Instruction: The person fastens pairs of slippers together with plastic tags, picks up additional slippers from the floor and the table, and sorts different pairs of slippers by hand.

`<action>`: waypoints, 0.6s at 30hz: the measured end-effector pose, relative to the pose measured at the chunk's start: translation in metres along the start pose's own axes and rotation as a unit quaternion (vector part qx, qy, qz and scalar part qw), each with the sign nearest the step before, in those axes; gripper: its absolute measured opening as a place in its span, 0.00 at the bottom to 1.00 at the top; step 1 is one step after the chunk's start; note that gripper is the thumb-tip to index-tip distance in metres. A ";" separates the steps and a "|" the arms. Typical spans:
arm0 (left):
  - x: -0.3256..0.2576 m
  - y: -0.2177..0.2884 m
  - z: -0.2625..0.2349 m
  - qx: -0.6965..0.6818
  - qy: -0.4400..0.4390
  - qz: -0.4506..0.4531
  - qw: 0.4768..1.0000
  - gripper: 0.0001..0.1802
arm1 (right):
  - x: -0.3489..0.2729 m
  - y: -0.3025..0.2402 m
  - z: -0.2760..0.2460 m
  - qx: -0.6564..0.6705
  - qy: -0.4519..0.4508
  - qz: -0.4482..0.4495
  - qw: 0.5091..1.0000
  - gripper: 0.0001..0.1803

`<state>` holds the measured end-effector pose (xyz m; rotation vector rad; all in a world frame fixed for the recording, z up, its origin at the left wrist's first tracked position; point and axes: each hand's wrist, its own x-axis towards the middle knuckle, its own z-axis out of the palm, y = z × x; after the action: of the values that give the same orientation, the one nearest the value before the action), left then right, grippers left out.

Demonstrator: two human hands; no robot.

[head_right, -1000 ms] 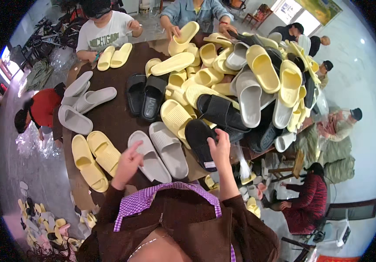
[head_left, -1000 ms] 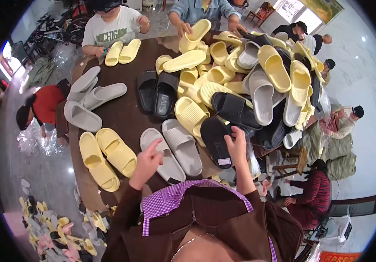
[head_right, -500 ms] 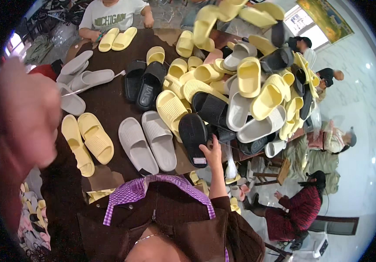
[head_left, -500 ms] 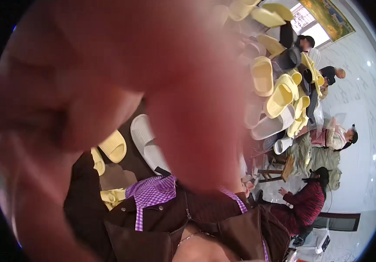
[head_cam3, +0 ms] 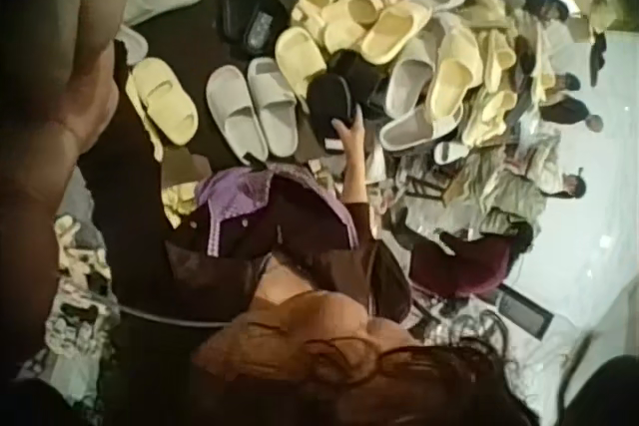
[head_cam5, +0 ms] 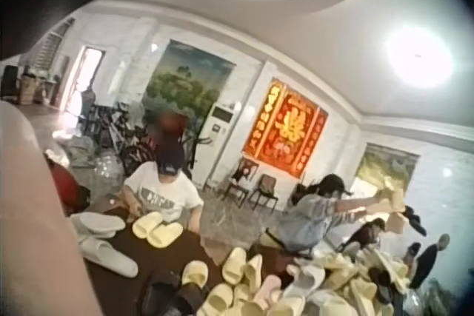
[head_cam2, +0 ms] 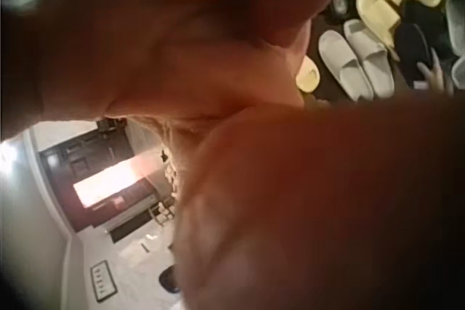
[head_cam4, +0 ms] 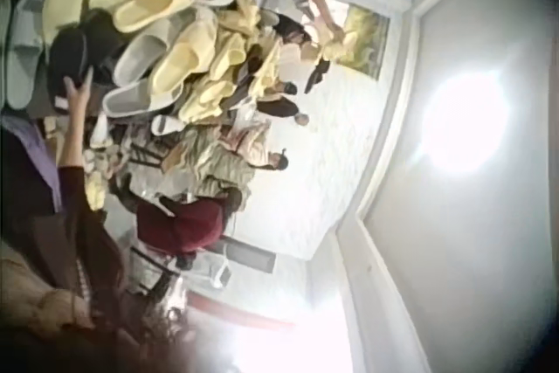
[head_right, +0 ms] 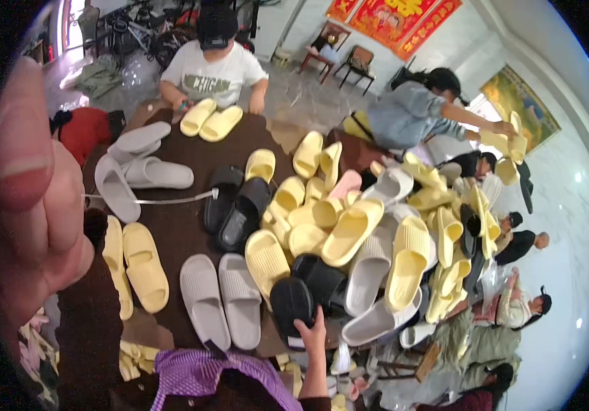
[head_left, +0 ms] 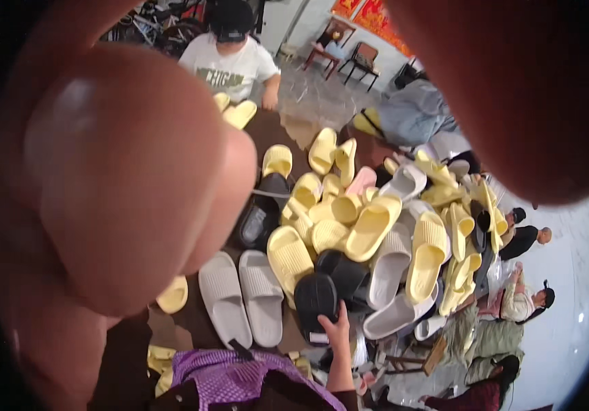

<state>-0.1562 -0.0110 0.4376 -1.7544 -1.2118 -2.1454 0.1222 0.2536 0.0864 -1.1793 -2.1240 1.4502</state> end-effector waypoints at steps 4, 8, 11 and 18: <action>0.013 -0.011 0.028 -0.054 -0.040 -0.044 0.997 0.33 | 0.016 0.003 -0.001 -0.051 0.041 -0.036 0.997 0.45; 0.042 -0.008 0.047 -0.093 -0.103 -0.062 0.988 0.33 | 0.021 -0.016 0.002 0.004 0.052 -0.040 0.998 0.45; 0.010 -0.001 -0.019 -0.149 -0.168 -0.057 0.973 0.33 | 0.015 -0.019 0.002 -0.056 0.061 -0.011 0.996 0.44; 0.004 -0.011 -0.079 -0.232 -0.295 -0.038 0.926 0.34 | 0.007 -0.019 0.003 -0.048 0.086 -0.058 0.993 0.43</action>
<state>-0.2247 -0.0518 0.4351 -2.7433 -0.9061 -2.1392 0.1071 0.2546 0.1000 -1.1485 -2.1245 1.1651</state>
